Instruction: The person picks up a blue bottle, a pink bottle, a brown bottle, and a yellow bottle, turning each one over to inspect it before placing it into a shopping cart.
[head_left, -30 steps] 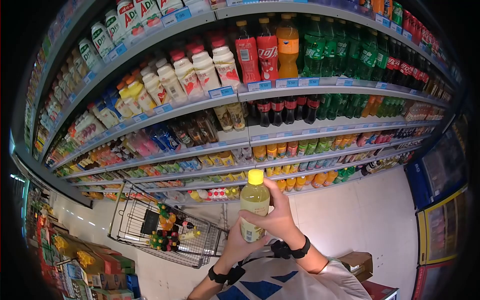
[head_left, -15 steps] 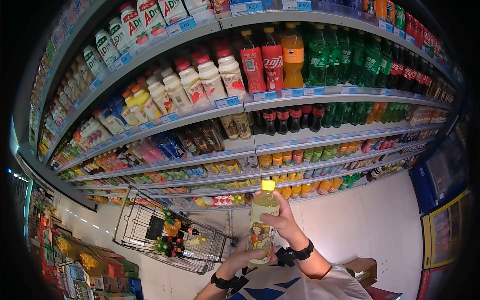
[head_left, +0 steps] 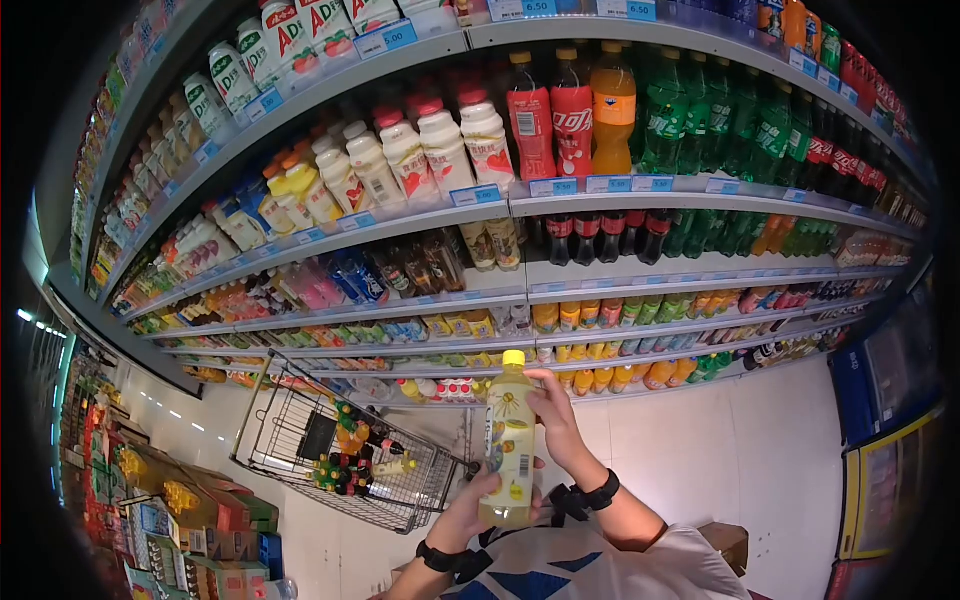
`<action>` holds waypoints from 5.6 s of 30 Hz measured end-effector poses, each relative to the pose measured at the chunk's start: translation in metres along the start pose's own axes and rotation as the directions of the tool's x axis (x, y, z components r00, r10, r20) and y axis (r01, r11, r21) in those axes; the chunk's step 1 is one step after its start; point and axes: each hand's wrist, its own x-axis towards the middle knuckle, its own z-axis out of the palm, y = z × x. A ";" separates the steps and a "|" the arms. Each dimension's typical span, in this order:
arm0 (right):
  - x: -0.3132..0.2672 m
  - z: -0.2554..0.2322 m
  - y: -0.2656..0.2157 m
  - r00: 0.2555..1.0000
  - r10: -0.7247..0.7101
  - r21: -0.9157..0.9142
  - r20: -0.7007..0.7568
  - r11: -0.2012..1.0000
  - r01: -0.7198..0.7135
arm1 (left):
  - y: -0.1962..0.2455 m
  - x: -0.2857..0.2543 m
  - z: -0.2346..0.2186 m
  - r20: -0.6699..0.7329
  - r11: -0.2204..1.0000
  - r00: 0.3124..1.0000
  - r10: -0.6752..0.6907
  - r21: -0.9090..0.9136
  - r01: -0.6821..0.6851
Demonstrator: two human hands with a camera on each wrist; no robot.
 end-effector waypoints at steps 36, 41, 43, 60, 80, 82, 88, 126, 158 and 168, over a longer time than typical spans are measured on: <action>0.210 0.027 0.035 0.837 -0.537 -0.757 -0.107 0.589 0.281 | 0.032 -0.108 -0.247 -0.424 -0.017 0.830 0.362 0.888 0.460; 0.265 0.027 0.048 0.801 -0.589 -0.771 -0.113 0.560 0.303 | 0.011 -0.141 -0.289 -0.536 0.121 0.739 0.408 0.834 0.538; 0.284 0.022 0.059 0.821 -0.558 -0.753 -0.118 0.589 0.292 | 0.019 -0.147 -0.286 -0.617 0.227 0.713 0.332 0.786 0.575; 0.341 0.016 0.111 0.854 -0.500 -0.897 -0.143 0.431 0.101 | -0.002 -0.152 -0.335 -0.653 0.376 0.639 0.407 0.757 0.534; 0.149 0.087 0.411 0.372 0.918 -0.875 -0.135 0.065 -0.479 | -0.101 -0.191 -0.497 -0.945 0.927 0.204 0.256 0.300 0.225; 0.149 0.110 0.434 0.385 0.915 -0.944 -0.122 0.012 -0.329 | -0.105 -0.193 -0.531 -0.946 0.946 -0.043 0.322 0.319 0.057; 0.135 0.217 0.507 0.438 0.885 -0.915 0.157 0.297 -0.272 | -0.082 -0.196 -0.651 -0.775 0.924 -0.517 0.364 0.371 0.095; 0.093 0.275 0.784 0.318 0.946 -0.971 0.068 -0.010 0.237 | -0.113 -0.173 -0.758 -0.864 0.952 -0.463 0.201 0.283 -0.115; 0.085 0.124 0.001 0.617 -0.056 -0.612 0.785 0.082 0.786 | -0.014 -0.028 -0.230 -0.325 0.669 0.821 0.469 0.738 -0.090; 0.048 0.067 0.014 0.679 0.291 0.114 0.674 0.867 -0.484 | 0.025 -0.009 -0.075 0.178 0.948 0.933 0.312 0.002 -0.317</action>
